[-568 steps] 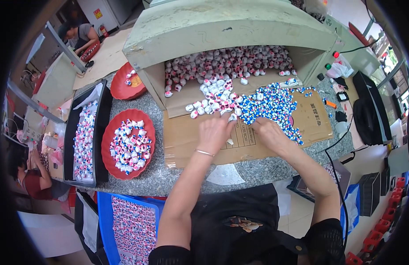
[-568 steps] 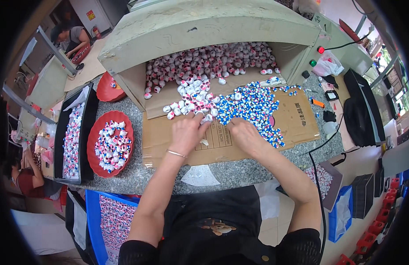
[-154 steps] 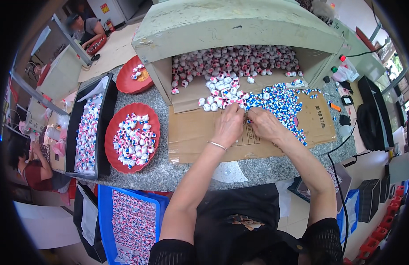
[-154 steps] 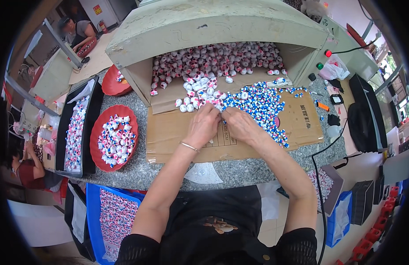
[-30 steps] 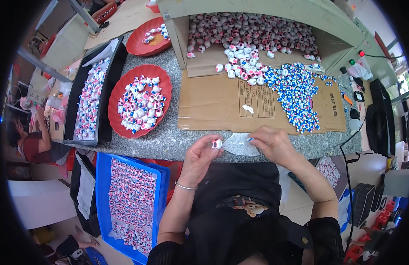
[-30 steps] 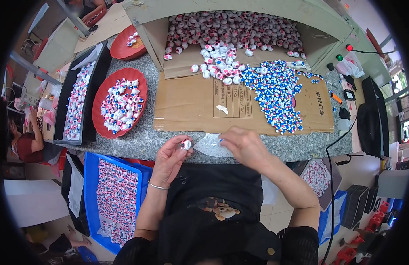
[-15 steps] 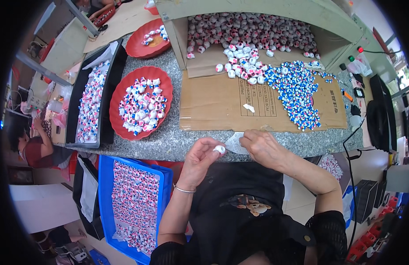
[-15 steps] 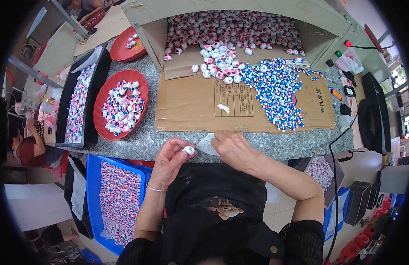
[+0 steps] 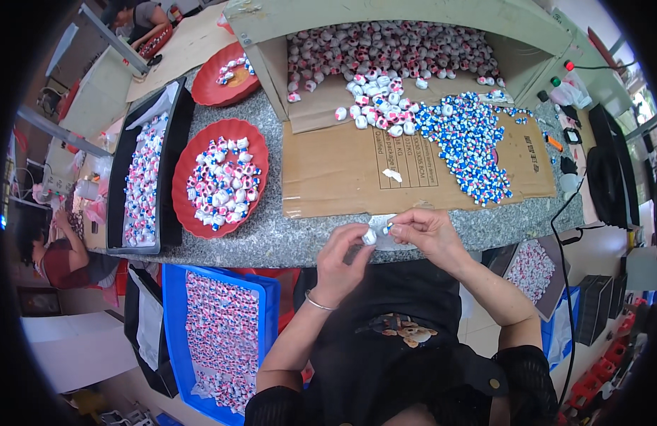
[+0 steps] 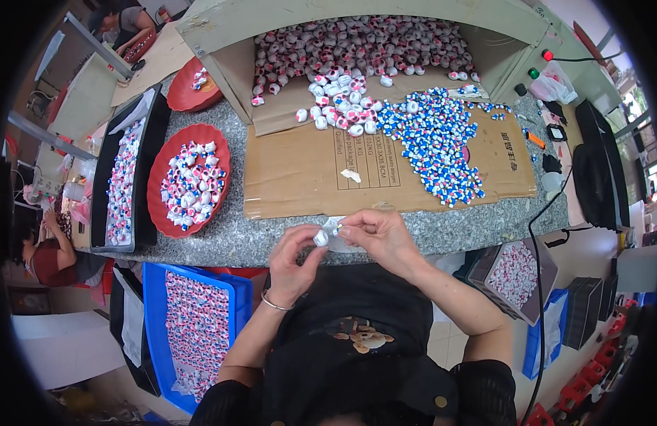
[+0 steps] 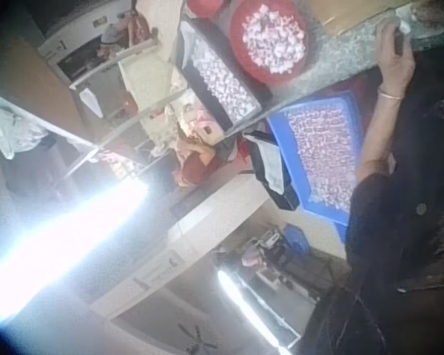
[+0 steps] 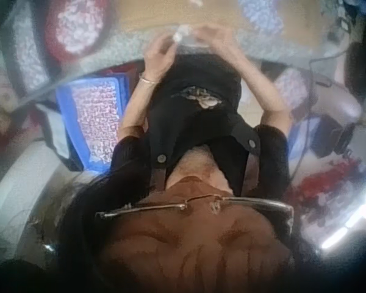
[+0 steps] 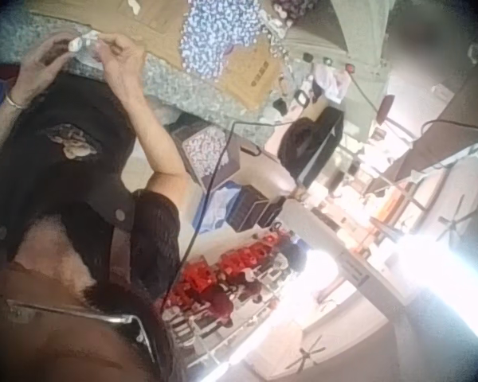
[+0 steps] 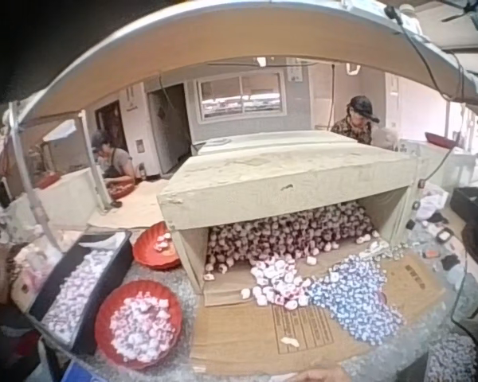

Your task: Assembling small plastic toy parts by hand at a factory workbench.

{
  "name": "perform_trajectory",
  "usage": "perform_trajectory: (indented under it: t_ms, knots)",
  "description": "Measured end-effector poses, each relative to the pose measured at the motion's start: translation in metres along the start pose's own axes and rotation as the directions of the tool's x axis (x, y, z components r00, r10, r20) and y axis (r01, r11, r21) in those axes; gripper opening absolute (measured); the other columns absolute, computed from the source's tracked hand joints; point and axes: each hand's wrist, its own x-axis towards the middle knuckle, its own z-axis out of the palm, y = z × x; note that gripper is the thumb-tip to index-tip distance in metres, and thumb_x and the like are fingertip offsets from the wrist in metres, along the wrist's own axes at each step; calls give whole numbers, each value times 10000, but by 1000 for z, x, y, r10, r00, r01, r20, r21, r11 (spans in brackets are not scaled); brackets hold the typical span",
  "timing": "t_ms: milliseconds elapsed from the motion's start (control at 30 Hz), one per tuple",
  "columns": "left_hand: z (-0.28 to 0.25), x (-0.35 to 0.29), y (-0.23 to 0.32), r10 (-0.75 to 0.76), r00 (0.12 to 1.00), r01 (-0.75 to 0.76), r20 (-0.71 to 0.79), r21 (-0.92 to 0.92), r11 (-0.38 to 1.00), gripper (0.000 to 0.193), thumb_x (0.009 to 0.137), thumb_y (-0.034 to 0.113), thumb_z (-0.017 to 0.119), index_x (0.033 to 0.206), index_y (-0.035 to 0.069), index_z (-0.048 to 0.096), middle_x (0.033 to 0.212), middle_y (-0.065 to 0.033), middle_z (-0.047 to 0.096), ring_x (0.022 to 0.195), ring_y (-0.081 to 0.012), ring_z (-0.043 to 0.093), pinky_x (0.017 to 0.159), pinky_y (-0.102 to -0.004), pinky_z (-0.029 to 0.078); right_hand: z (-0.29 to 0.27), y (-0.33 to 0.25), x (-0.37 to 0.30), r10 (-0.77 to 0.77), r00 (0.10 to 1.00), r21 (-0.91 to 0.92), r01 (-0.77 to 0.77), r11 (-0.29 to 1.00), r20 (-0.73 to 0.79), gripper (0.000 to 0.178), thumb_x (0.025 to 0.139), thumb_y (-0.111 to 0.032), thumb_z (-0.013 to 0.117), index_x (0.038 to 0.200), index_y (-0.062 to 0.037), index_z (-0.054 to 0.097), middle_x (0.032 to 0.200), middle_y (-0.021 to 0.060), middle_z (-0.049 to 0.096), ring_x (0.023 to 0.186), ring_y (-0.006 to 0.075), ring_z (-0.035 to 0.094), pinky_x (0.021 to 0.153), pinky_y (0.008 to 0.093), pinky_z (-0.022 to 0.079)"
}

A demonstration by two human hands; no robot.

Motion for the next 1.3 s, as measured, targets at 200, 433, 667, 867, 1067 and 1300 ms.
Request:
perform_trajectory:
  t_ms: [200,433,667,867,1067,1300]
  knots:
    - [6,-1,9,8,994,8,112,-143,990,332,779,-68,718,1102,-7,667,1049,-127,657,878,-185,666,747,-277,562,-4,-9,-13,-13,998,-77,18,997,57,101,895,-59,672,966,10,692,834,39,691,750,84,639,670,238,522]
    - [-12,7,11,-245,817,500,523,-430,752,261,975,31,511,1190,-30,644,1013,-115,677,794,-150,663,714,-257,542,-5,-14,-18,-444,876,-408,481,776,188,86,841,-99,697,880,-22,696,731,105,634,654,260,643,586,353,486]
    - [-4,24,28,-236,851,396,470,-277,875,244,942,-16,535,1163,-33,634,1002,-81,630,843,-126,623,752,-237,510,-18,3,-17,-485,862,-272,506,819,146,166,864,-132,682,986,-19,679,853,118,659,753,260,660,677,352,511]
    - [-102,54,-6,22,985,14,-169,211,977,237,935,11,573,1171,-16,574,1098,-78,566,1008,-151,545,886,-287,449,-167,17,-31,-587,304,-529,256,809,-750,239,875,-59,666,1102,-2,614,1068,89,574,993,178,583,874,290,478]
    - [-163,69,-37,278,921,38,-272,775,631,270,928,37,576,1187,-39,575,1101,-150,588,1036,-277,575,912,-362,443,-331,45,-56,-572,-399,-590,-90,802,-717,654,767,-109,748,1342,4,458,1304,191,451,1242,319,454,1009,418,437]
    - [-195,56,-76,184,931,185,-317,840,511,314,875,74,627,1175,-17,610,1127,-184,625,1055,-339,595,908,-399,460,-416,74,-52,-526,-95,-462,-366,808,-845,584,710,-269,785,1206,-17,609,1079,208,660,1046,372,610,938,445,449]
